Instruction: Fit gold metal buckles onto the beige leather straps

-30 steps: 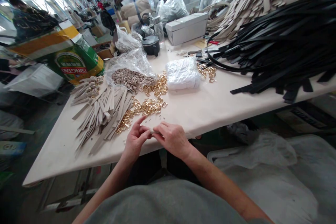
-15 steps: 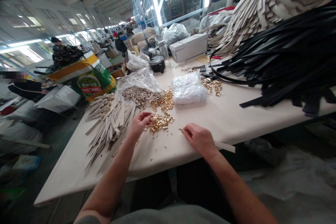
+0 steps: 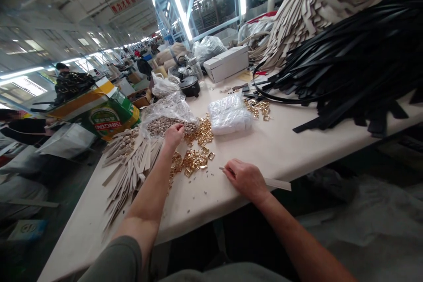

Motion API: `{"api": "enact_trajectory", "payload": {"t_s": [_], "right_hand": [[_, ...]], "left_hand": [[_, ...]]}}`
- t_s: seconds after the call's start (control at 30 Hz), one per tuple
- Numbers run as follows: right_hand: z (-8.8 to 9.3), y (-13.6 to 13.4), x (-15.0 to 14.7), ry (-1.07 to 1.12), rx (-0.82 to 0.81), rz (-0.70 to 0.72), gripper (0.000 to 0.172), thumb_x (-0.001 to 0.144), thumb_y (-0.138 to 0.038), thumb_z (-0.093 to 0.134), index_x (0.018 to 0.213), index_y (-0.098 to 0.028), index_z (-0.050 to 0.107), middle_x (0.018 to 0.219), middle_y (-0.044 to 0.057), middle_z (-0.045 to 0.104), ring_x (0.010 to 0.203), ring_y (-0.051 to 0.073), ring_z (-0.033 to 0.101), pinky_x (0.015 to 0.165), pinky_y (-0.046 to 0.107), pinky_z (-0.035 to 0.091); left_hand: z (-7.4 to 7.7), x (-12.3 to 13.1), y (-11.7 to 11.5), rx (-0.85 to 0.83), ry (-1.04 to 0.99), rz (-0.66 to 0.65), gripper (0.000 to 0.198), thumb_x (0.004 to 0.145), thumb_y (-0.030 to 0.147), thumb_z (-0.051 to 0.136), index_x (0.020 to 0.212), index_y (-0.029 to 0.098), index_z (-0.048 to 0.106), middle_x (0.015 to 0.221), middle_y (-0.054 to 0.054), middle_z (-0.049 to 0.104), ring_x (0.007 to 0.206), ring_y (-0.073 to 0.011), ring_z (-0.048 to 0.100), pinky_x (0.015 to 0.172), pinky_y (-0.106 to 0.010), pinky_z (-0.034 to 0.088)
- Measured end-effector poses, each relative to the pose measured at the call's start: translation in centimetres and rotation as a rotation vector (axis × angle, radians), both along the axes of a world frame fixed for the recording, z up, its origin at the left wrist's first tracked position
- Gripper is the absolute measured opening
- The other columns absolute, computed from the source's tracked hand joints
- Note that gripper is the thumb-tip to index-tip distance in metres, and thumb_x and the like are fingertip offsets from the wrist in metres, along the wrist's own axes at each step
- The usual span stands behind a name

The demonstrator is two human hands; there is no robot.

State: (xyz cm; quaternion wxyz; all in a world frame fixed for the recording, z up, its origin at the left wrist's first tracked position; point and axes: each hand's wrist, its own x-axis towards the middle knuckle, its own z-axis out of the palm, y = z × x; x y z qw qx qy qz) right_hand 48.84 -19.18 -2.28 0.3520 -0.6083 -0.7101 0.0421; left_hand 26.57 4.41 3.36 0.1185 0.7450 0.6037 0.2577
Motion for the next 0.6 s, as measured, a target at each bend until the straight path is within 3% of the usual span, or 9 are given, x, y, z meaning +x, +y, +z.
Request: {"api": "enact_trajectory", "payload": {"t_s": [0.1, 0.23, 0.33, 0.4, 0.6], "right_hand": [[-0.1, 0.0, 0.0, -0.009, -0.003, 0.003, 0.024, 0.097, -0.031, 0.052, 0.077, -0.021, 0.060, 0.073, 0.002, 0.068, 0.062, 0.017, 0.060, 0.060, 0.029, 0.035], [-0.1, -0.1, -0.1, -0.015, -0.021, 0.015, 0.024, 0.099, -0.032, 0.052, 0.079, -0.021, 0.061, 0.075, 0.003, 0.068, 0.064, 0.016, 0.061, 0.061, 0.029, 0.035], [-0.1, -0.1, -0.2, -0.010, -0.017, -0.002, 0.024, 0.098, -0.031, 0.054, 0.079, -0.020, 0.061, 0.076, 0.003, 0.068, 0.065, 0.016, 0.060, 0.061, 0.029, 0.034], [0.1, -0.1, -0.2, -0.009, -0.016, -0.004, 0.024, 0.098, -0.031, 0.054, 0.078, -0.020, 0.061, 0.076, 0.002, 0.068, 0.064, 0.016, 0.060, 0.061, 0.029, 0.034], [0.2, -0.2, -0.2, 0.009, -0.013, 0.007, 0.022, 0.097, -0.031, 0.055, 0.080, -0.021, 0.062, 0.079, 0.003, 0.070, 0.066, 0.017, 0.062, 0.062, 0.029, 0.035]], "left_hand": [[-0.3, 1.2, 1.4, -0.050, 0.051, -0.033, 0.028, 0.089, 0.039, 0.060, 0.102, 0.021, 0.077, 0.098, -0.010, 0.078, 0.093, -0.0239, 0.069, 0.086, -0.033, 0.047], [-0.9, 3.0, 1.4, -0.087, 0.100, -0.113, 0.042, 0.085, 0.047, 0.068, 0.119, 0.022, 0.072, 0.120, -0.012, 0.072, 0.107, -0.0264, 0.065, 0.094, -0.037, 0.047], [-1.4, 3.4, 0.1, -0.074, 0.127, -0.200, 0.042, 0.083, 0.040, 0.071, 0.121, 0.022, 0.071, 0.129, -0.012, 0.067, 0.117, -0.0262, 0.061, 0.102, -0.037, 0.043], [-1.7, 3.0, -1.2, -0.037, 0.133, -0.277, 0.035, 0.084, 0.034, 0.071, 0.115, 0.020, 0.073, 0.124, -0.012, 0.068, 0.115, -0.0255, 0.061, 0.103, -0.037, 0.043], [-2.5, -0.4, -5.1, 0.025, 0.012, -0.510, 0.026, 0.084, 0.024, 0.069, 0.109, 0.021, 0.073, 0.121, -0.009, 0.069, 0.117, -0.0236, 0.061, 0.108, -0.039, 0.043]]}}
